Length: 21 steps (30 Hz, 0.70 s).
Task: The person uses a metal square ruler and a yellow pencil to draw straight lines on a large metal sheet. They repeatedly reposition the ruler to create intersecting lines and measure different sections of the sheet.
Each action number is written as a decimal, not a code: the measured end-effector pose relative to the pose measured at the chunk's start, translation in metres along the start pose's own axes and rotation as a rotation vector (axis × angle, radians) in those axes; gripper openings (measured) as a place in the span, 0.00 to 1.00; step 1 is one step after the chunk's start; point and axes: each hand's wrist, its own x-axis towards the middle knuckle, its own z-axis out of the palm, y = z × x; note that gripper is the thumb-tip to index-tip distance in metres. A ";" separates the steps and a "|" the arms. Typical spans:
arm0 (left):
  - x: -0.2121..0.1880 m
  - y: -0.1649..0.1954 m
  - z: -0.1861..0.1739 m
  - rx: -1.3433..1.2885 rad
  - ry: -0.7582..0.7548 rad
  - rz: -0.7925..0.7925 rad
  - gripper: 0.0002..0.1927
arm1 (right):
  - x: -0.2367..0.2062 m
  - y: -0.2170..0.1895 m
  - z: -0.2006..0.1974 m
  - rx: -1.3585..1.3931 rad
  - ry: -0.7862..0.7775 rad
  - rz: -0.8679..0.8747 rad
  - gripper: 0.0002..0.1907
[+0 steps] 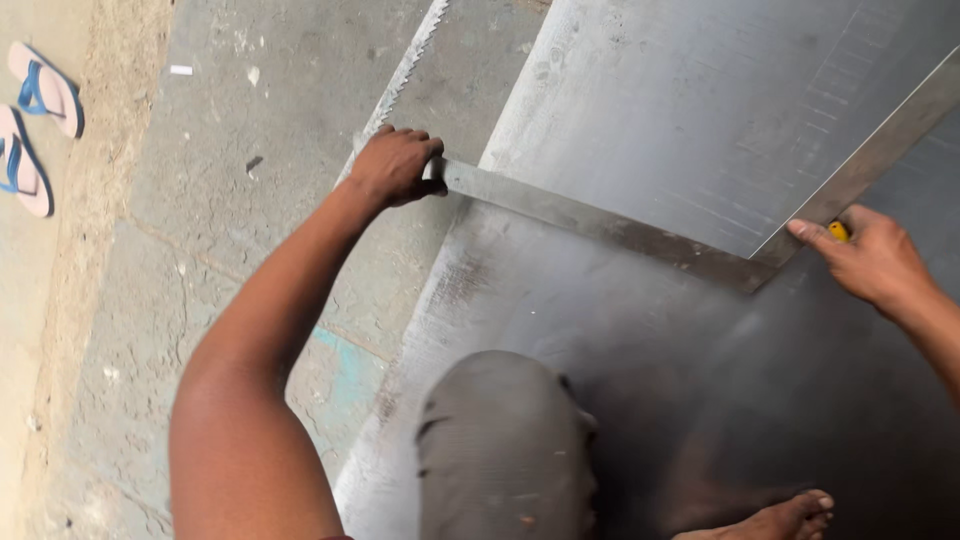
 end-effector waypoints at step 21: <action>0.060 -0.039 0.040 -0.237 -0.330 -0.012 0.24 | -0.088 -0.040 0.139 0.417 0.452 0.129 0.31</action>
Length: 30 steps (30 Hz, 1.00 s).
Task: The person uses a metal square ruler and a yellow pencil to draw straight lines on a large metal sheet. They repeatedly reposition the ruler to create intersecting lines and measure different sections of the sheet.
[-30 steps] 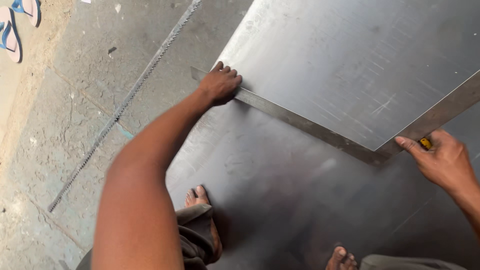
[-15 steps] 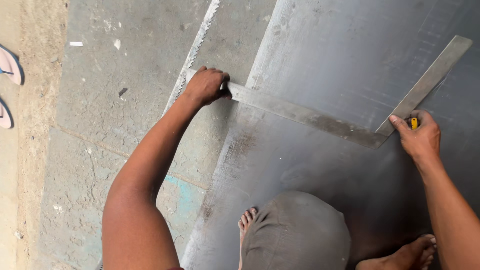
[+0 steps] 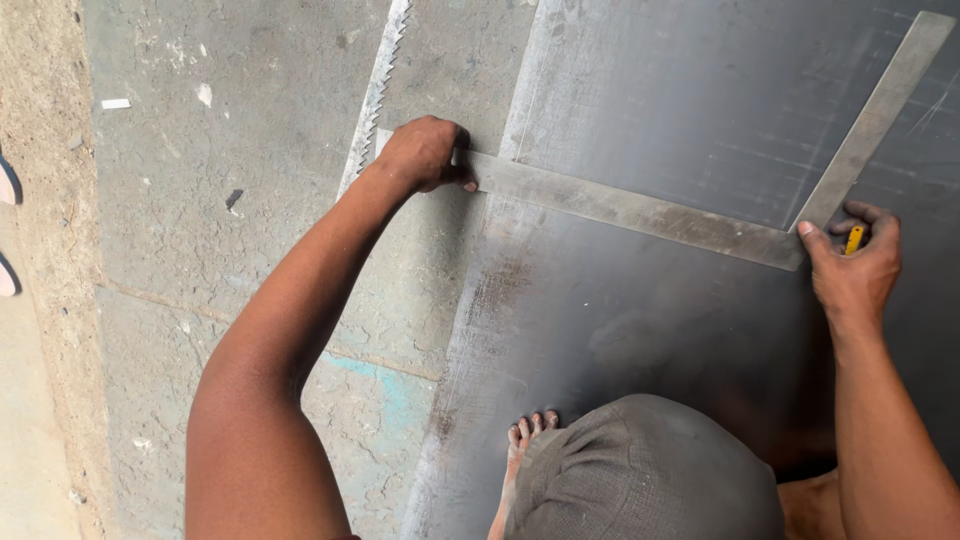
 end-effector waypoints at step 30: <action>-0.003 -0.009 -0.006 0.109 0.048 -0.027 0.32 | 0.002 0.083 -0.003 -0.067 0.087 -0.098 0.26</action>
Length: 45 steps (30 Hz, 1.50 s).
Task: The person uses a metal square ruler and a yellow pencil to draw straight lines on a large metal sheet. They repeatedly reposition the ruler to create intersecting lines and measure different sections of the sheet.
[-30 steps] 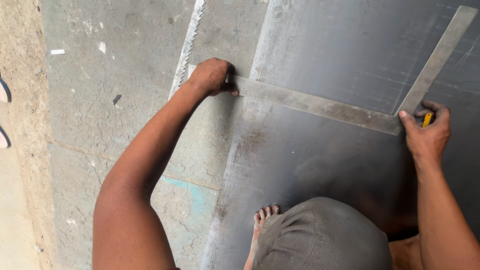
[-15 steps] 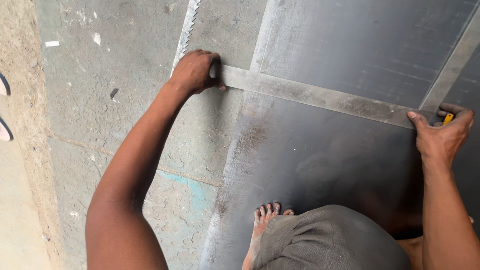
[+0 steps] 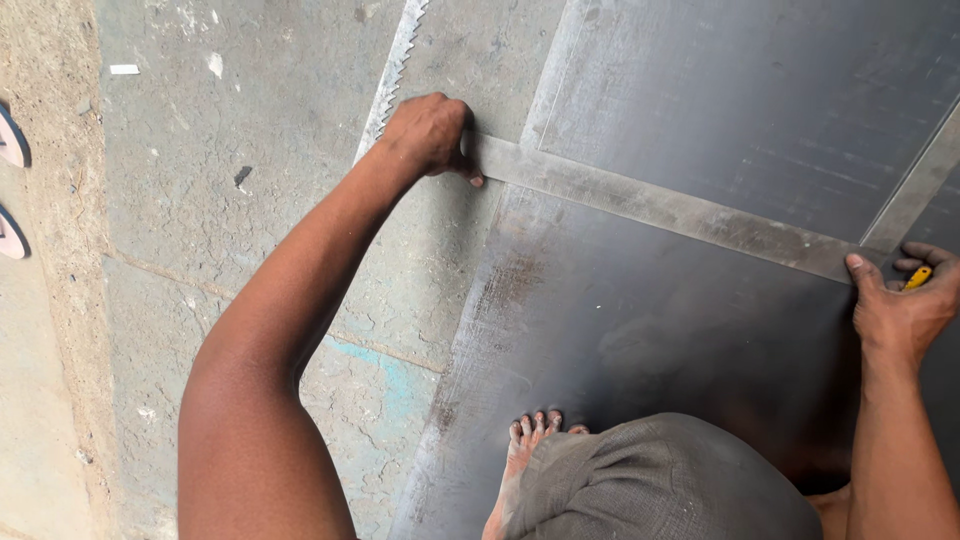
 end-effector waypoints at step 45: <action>0.017 0.007 0.011 0.095 -0.126 0.049 0.23 | -0.081 -0.017 -0.047 -0.133 0.039 -0.045 0.12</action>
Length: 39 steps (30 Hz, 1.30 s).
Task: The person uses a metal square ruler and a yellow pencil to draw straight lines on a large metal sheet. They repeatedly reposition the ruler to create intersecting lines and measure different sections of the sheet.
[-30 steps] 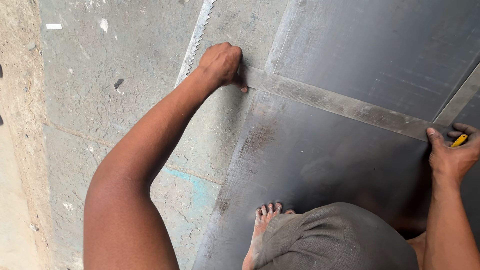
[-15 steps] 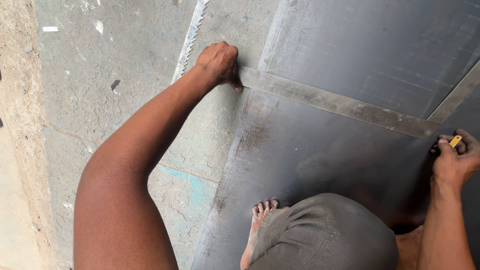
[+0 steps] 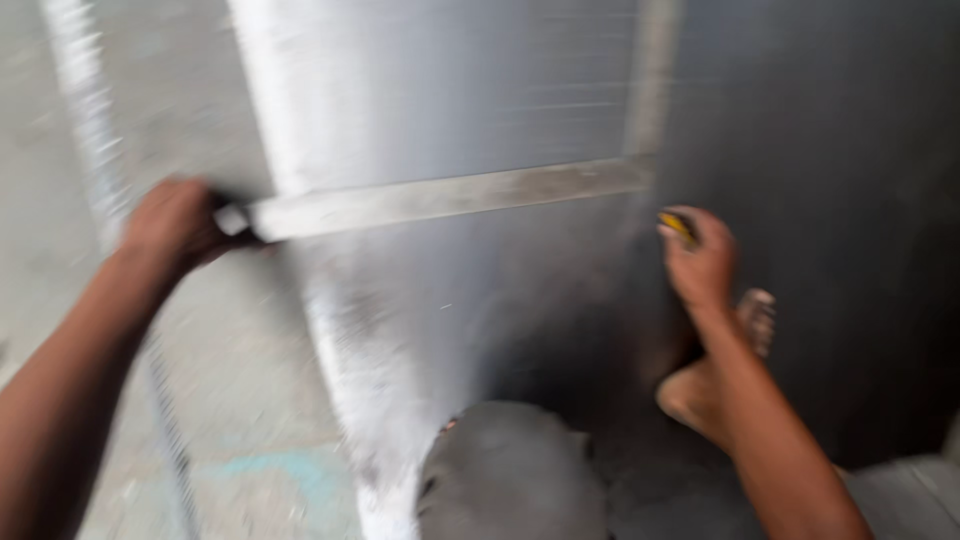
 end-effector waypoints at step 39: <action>-0.011 0.000 -0.017 -0.082 0.087 -0.042 0.30 | 0.007 -0.067 0.009 0.325 -0.019 -0.114 0.06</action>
